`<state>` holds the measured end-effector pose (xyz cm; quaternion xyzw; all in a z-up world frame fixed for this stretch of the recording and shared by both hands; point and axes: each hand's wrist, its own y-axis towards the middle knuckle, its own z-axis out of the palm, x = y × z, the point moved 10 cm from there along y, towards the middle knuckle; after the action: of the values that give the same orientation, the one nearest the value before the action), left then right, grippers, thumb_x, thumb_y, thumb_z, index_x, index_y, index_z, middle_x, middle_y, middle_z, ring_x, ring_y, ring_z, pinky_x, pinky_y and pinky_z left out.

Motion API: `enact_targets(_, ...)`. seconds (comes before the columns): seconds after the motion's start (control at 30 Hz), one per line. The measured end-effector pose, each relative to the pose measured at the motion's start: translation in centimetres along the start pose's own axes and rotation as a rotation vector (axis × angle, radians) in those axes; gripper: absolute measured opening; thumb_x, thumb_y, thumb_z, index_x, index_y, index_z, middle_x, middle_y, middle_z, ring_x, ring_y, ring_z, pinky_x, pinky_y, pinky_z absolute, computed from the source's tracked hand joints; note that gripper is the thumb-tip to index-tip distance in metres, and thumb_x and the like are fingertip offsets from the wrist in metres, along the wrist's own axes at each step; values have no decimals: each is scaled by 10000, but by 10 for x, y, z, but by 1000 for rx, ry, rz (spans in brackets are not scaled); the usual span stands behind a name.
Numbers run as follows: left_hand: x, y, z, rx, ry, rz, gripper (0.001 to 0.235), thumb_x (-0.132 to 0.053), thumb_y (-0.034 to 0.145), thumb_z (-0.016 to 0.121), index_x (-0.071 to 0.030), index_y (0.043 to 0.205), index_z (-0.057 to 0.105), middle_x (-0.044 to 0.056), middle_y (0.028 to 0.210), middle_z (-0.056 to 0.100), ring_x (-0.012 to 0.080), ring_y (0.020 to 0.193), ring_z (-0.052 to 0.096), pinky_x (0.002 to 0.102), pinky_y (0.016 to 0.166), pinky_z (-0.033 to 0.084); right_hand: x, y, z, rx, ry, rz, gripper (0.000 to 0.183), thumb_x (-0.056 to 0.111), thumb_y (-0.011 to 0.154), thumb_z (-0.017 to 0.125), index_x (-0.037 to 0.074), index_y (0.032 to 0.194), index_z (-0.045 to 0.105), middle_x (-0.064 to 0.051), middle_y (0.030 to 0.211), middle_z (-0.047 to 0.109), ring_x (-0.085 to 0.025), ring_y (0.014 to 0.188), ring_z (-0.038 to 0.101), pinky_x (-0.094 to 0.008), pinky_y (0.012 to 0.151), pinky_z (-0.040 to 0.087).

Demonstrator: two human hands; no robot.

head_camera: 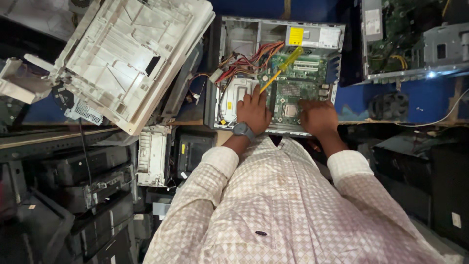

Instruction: The person uses a yellow screwdriver to remove screws from a computer motherboard inside an open case. They repeatedly loosen and remove screws from various points on the board while working in a cluttered repair area.

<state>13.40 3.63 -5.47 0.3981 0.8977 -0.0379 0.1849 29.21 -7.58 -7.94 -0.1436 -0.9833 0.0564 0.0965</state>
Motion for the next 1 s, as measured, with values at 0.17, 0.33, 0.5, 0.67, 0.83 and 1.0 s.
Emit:
enact_targets(0.17,0,2,2,10,27,10,580,-306,814,652,-12,1313,613,144,1498,485,328,1086,549,496,816,479,-3,2,4,27,25,32,403,201,864,607,192,1253,714,-94,1052,762,-287,976,708,-451,950,458)
enact_targets(0.33,0,1,1,10,18,3,588,-309,817,652,-6,1320,626,129,1496,481,325,1081,548,496,826,475,2,3,3,55,-39,-2,409,230,871,600,204,1264,712,-87,1026,760,-285,958,702,-466,931,446)
enact_targets(0.5,0,2,4,26,19,10,529,-319,808,656,-28,1251,659,133,1507,470,326,1111,538,498,836,476,3,3,5,113,-75,1,432,245,887,581,243,1303,698,-82,1029,760,-274,960,699,-462,928,442)
enact_targets(0.67,1,1,7,35,16,10,510,-317,818,654,-37,1244,669,138,1514,464,327,1135,531,495,840,474,4,2,11,181,-126,-3,442,269,902,580,246,1331,684,-72,1030,762,-260,969,699,-454,930,434)
enact_targets(0.83,1,2,8,31,31,8,519,-316,814,649,-45,1255,668,130,1517,461,320,1131,529,492,841,471,4,3,6,138,-100,-11,440,262,909,574,259,1335,682,-52,1074,764,-248,998,699,-446,929,435)
enact_targets(1.0,1,2,10,40,42,8,536,-325,824,645,-40,1278,661,130,1514,460,319,1118,526,493,827,465,6,3,9,193,-153,-8,442,270,921,574,276,1353,668,-46,1083,764,-247,1000,699,-438,942,434)
